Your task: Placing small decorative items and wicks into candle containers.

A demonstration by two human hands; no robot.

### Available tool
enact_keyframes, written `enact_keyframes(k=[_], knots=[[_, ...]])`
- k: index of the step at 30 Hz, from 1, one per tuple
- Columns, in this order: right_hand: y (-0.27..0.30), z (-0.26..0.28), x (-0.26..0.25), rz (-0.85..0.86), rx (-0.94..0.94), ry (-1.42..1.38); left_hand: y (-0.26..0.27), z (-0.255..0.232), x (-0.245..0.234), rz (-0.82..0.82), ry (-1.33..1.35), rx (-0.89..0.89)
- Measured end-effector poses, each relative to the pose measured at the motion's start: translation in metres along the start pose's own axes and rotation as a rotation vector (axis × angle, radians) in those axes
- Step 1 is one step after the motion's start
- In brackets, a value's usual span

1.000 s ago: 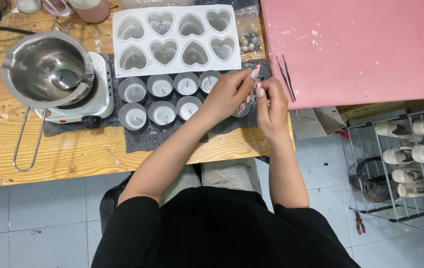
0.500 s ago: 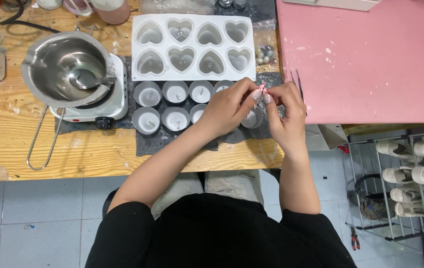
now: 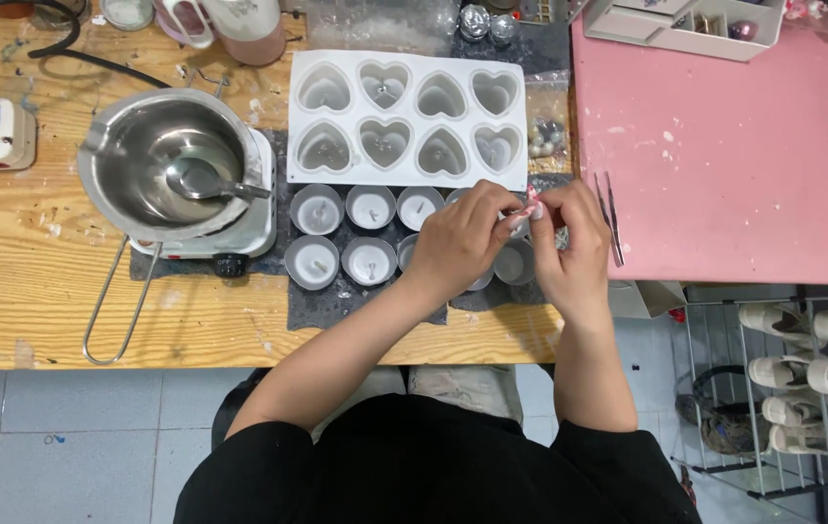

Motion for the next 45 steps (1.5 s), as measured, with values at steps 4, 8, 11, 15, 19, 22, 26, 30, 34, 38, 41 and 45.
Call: enact_keyframes(k=[4,8,11,15,19,22,26,30,34,38,41,45], knots=[[-0.013,-0.007,0.004,0.086,0.010,-0.068,-0.007,-0.005,-0.013,-0.027,0.002,0.012],[-0.025,-0.003,0.007,0.164,-0.028,-0.057,-0.010,0.004,-0.017,-0.006,0.051,-0.069],[-0.031,-0.002,0.008,0.208,-0.062,-0.075,-0.014,0.004,-0.023,-0.021,0.070,-0.060],[-0.034,-0.013,0.011,0.285,-0.024,-0.129,-0.019,-0.006,-0.031,-0.030,0.053,-0.007],[-0.031,-0.027,0.013,0.260,-0.020,-0.162,-0.023,-0.004,-0.032,-0.011,0.104,-0.061],[-0.029,-0.025,0.013,0.175,-0.096,-0.115,-0.027,0.000,-0.031,0.032,0.187,-0.158],[-0.021,-0.024,0.017,0.108,-0.155,-0.118,-0.017,0.019,-0.017,0.084,0.361,-0.336],[-0.018,-0.016,0.021,0.110,-0.216,-0.107,0.002,0.039,0.008,0.176,0.394,-0.414],[-0.017,-0.016,0.022,0.123,-0.239,-0.102,0.006,0.045,0.015,0.180,0.449,-0.492],[-0.018,-0.006,0.021,0.128,-0.279,-0.070,0.005,0.045,0.018,0.173,0.642,-0.558],[-0.018,-0.003,0.020,0.123,-0.286,-0.035,0.006,0.047,0.015,0.156,0.577,-0.533],[-0.019,-0.002,0.021,0.133,-0.279,-0.016,0.008,0.051,0.010,0.117,0.406,-0.536]])
Point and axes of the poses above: each hand's wrist, its own y-axis away from the middle knuckle, its own x-axis out of the palm, z = x × y, the point moved 10 cm from there along -y, towards the middle knuckle, and after that the axes turned 8 degrees about y, right-handed, at the moved point
